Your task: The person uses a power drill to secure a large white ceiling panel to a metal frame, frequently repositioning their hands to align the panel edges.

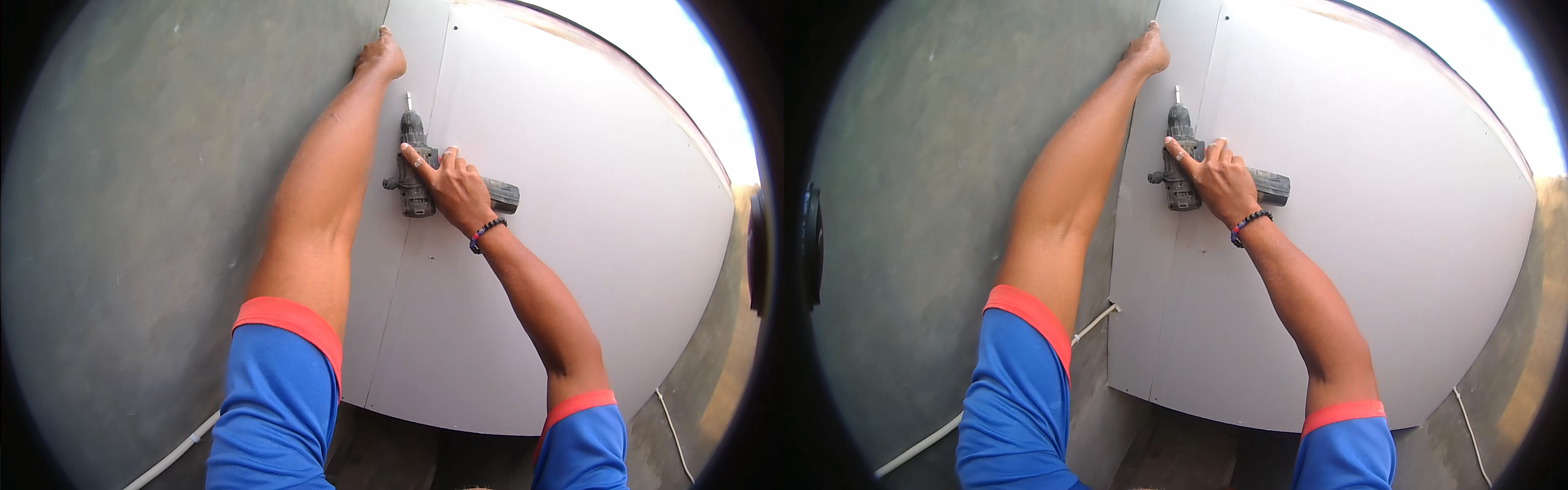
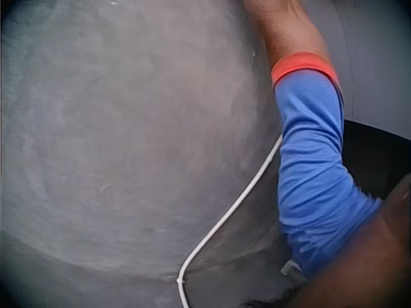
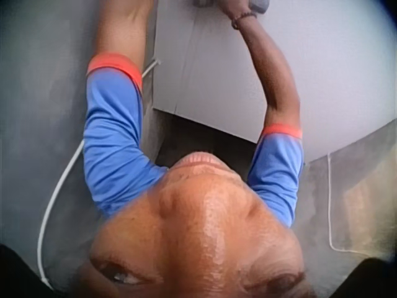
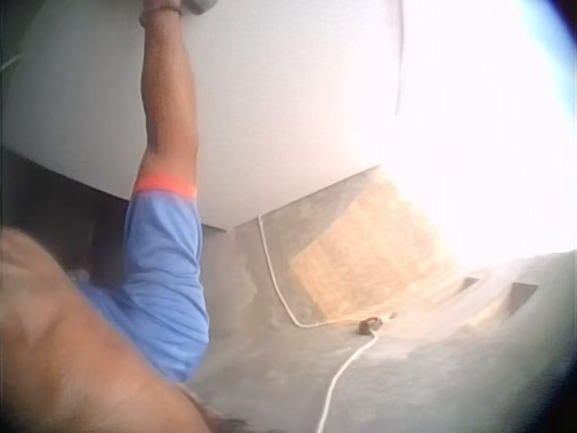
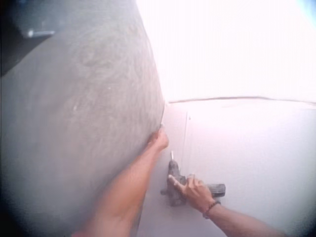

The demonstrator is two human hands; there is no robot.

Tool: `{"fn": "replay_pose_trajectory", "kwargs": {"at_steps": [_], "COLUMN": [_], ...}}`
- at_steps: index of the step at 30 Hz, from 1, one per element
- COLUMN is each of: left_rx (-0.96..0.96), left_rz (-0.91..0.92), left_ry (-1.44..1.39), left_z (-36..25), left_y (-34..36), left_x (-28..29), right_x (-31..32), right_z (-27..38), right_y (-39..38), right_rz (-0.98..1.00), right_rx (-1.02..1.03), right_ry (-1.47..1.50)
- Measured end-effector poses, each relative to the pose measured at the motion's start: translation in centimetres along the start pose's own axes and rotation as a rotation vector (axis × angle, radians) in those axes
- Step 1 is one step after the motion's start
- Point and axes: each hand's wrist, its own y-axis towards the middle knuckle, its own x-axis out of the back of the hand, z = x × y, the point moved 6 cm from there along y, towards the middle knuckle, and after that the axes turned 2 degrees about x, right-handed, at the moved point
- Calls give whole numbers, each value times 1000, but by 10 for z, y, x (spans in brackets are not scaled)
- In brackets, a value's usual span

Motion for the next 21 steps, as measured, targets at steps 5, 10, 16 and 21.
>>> {"fn": "replay_pose_trajectory", "kwargs": {"at_steps": [5, 10, 16, 21], "left_rx": [0, -36, -28, -110], "left_rz": [-17, -53, -158, -8], "left_ry": [22, 4, 31, 62], "left_z": [-4, -6, -3, -22], "left_y": [15, 13, 9, 23], "left_x": [-22, -25, -20, 3], "right_x": [-2, -5, -2, -4], "right_z": [3, -1, 1, -3], "right_y": [2, -1, 2, -3], "right_rz": [-1, -2, 27, 40], "right_rx": [4, 15, 22, 5], "right_ry": [-15, 38, 36, 33]}}
